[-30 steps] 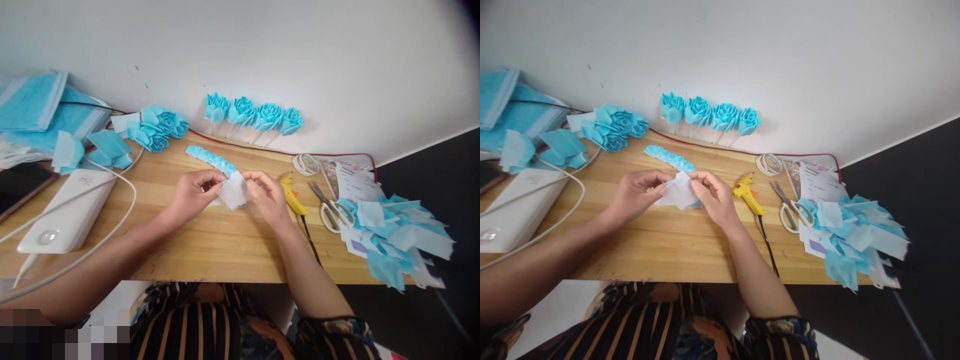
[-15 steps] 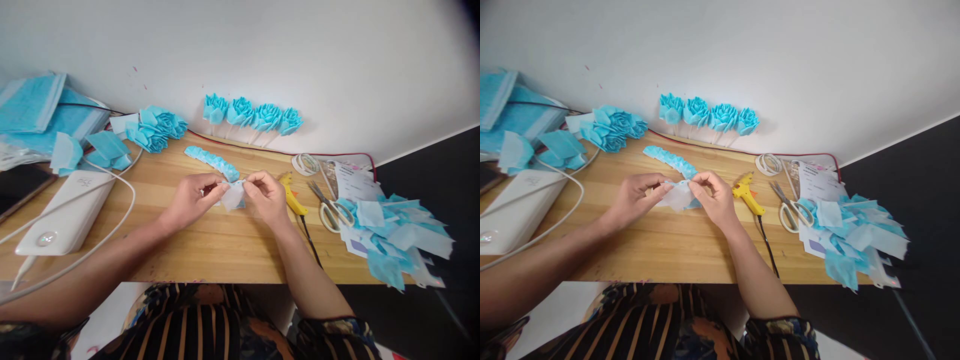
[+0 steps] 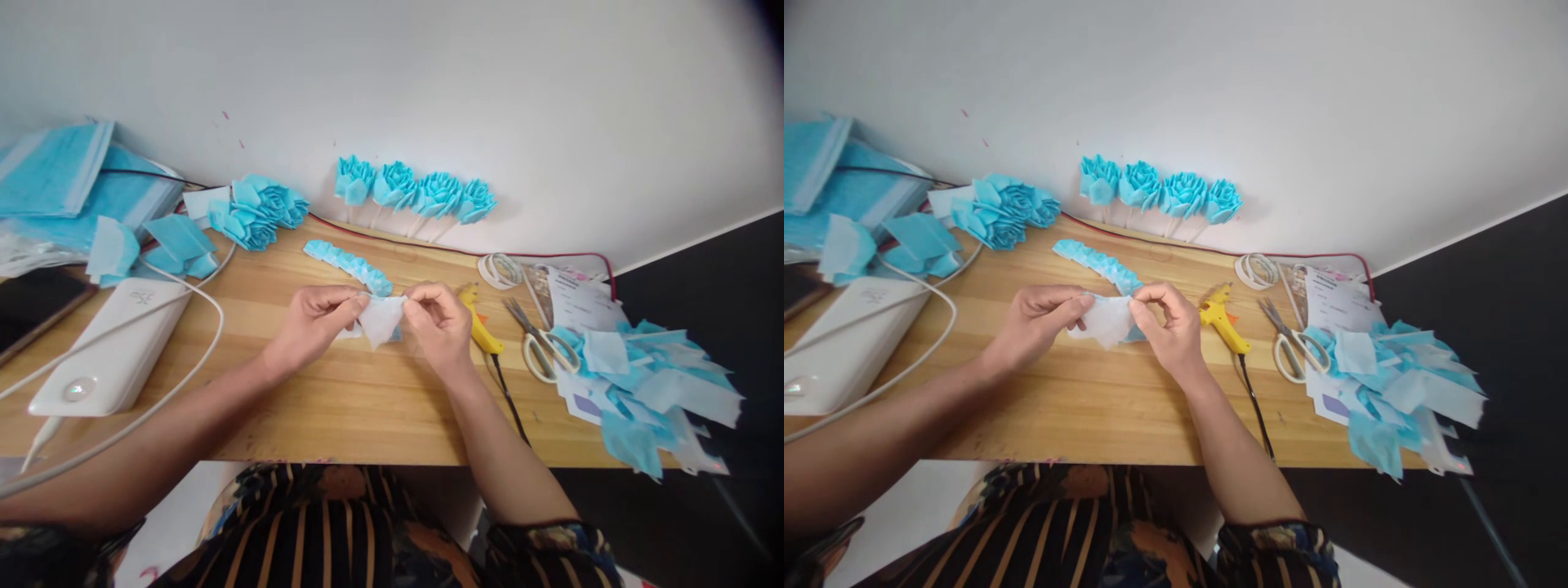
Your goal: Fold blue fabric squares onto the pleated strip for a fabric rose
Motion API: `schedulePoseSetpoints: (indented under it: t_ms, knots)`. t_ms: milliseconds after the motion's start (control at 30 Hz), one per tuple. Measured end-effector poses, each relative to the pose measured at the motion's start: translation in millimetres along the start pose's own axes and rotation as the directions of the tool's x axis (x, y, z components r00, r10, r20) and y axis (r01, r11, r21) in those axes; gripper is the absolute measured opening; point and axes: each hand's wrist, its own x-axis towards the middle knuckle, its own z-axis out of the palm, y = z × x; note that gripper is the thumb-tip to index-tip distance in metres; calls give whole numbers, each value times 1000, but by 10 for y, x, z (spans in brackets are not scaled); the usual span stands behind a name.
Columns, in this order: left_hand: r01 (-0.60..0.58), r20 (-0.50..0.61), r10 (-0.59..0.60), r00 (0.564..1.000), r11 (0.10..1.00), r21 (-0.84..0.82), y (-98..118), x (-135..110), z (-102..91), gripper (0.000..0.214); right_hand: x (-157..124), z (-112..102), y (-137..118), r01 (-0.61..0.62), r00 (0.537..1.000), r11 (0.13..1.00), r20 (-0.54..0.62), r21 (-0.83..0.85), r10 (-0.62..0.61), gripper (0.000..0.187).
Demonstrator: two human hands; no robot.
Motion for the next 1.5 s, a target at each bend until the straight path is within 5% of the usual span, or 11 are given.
schedulePoseSetpoints:
  t_ms: [400, 633, 1167, 1500]
  knots:
    - [73, 141, -71, 987, 997, -6, -34, 57, -55, 61, 41, 24, 10, -186, 979, 983, -81, 5, 185, 16]
    - [102, 110, -110, 988, 992, 76, -126, 73, -10, 30, 15, 60, -16, -242, 969, 970, -47, -7, 241, 17]
    - [211, 75, -203, 976, 971, -116, -157, 110, -36, 22, 57, 79, -16, -271, 962, 952, 11, 143, 272, 29]
    - [302, 196, -265, 944, 933, -195, -165, 120, -8, 58, 38, 86, -17, -299, 954, 948, 54, 106, 295, 30]
